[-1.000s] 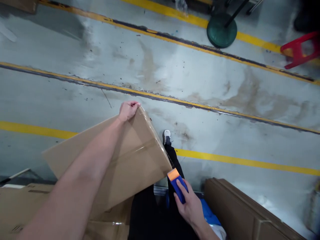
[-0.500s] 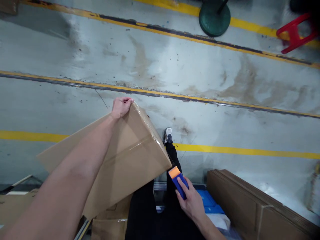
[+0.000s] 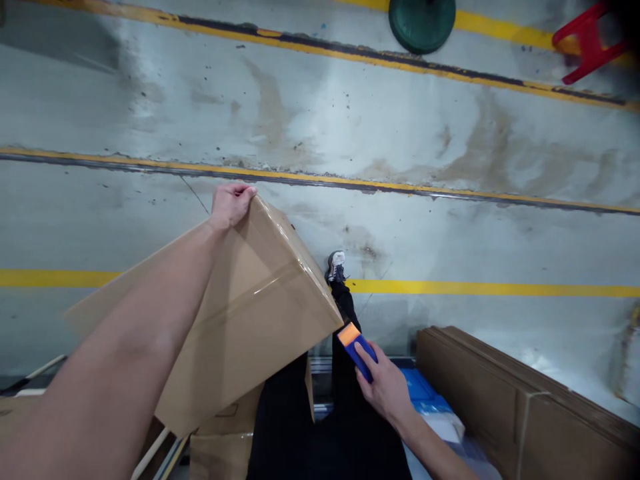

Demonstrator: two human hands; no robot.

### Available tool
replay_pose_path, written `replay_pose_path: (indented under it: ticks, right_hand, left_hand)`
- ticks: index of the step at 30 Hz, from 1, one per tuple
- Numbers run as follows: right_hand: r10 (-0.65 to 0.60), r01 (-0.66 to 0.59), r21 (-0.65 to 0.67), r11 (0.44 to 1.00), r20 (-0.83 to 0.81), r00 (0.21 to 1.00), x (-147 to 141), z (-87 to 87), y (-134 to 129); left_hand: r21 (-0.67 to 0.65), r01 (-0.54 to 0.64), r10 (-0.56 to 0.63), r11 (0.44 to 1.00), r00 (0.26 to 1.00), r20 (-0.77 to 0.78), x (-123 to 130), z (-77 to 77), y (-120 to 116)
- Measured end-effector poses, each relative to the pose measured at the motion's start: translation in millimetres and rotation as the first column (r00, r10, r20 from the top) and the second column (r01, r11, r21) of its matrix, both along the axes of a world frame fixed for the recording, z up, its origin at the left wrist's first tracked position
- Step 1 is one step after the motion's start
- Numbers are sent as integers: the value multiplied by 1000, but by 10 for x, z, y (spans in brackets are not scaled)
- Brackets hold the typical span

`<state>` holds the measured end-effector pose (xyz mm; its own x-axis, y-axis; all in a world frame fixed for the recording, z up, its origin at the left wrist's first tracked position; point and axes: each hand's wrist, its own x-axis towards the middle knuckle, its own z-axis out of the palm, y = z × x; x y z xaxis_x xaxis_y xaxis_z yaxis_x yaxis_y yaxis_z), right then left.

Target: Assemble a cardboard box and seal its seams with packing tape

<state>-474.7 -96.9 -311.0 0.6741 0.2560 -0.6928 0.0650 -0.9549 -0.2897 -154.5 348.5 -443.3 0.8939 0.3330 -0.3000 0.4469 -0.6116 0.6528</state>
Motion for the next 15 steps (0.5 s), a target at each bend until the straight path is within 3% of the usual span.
replay_pose_path:
  ticks: [15]
  right_hand:
    - [37,-62,-189,980,-136,990,306,174,274]
  left_hand:
    - [-5,-26,26,1000,1000,12,-7,-37,17]
